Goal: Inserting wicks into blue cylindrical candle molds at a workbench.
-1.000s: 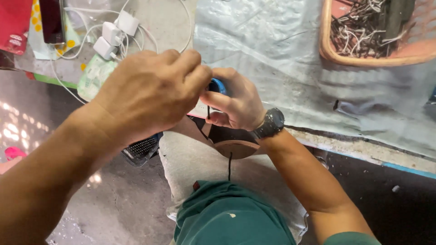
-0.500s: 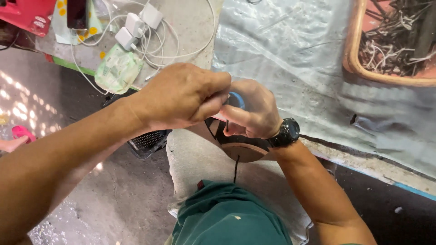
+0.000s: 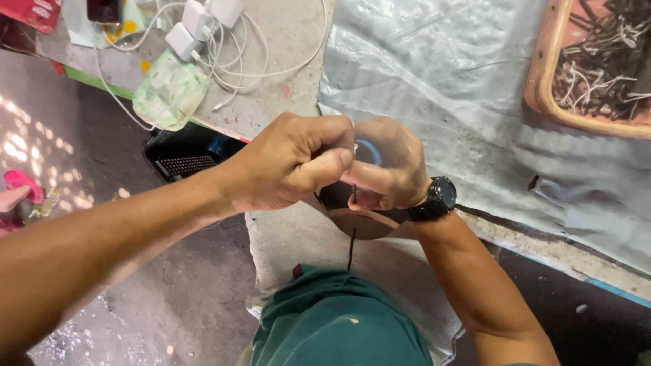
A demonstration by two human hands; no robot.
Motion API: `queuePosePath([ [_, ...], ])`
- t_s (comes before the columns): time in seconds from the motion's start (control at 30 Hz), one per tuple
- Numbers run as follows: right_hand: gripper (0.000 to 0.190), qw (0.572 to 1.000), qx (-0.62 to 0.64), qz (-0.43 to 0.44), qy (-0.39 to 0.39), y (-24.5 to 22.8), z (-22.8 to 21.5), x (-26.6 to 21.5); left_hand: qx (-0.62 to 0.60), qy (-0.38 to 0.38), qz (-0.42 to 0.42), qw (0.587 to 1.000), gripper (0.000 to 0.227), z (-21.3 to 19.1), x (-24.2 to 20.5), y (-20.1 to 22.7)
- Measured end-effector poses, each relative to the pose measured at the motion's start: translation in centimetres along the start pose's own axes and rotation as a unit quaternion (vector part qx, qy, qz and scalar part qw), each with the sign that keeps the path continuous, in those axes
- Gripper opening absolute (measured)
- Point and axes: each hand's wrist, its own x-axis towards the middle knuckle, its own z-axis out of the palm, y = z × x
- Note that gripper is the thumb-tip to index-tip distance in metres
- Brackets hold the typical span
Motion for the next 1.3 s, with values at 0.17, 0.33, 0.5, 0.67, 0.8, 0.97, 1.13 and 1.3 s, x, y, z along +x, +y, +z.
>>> queuePosePath([
  [0.17,0.03,1.0,0.016,-0.006,-0.007,0.0,-0.2,-0.1,0.01,0.019,0.052,0.998,0.013,0.8,-0.3,-0.6],
  [0.33,0.036,0.999,0.046,-0.002,0.001,0.5,0.2,0.1,0.005,0.039,0.074,0.996,0.012,0.8,-0.2,-0.7],
  [0.5,0.034,0.997,0.011,0.061,0.035,-0.5,-0.1,0.5,0.015,0.041,0.023,0.999,0.013,0.0,0.6,-0.5],
  [0.67,0.028,0.995,-0.035,0.087,0.031,-2.4,-0.5,1.1,0.164,0.015,0.088,0.982,0.01,-1.5,1.3,-0.3],
  [0.8,0.027,0.994,-0.049,0.087,0.038,-3.0,-0.6,0.9,0.385,-0.024,0.088,0.919,0.012,-1.9,1.8,0.7],
  [0.97,0.028,0.993,-0.044,0.093,0.051,-3.3,-0.2,0.4,0.516,-0.004,0.186,0.836,0.014,-1.5,1.6,1.1],
  [1.13,0.028,0.993,-0.015,0.115,0.017,-3.4,-0.6,0.8,0.635,0.014,0.221,0.74,0.004,-1.6,1.1,2.2],
  [1.3,0.025,0.991,-0.049,0.125,-0.015,-3.9,-0.7,1.5,0.695,0.065,0.246,0.673,0.004,-1.1,1.0,2.2],
])
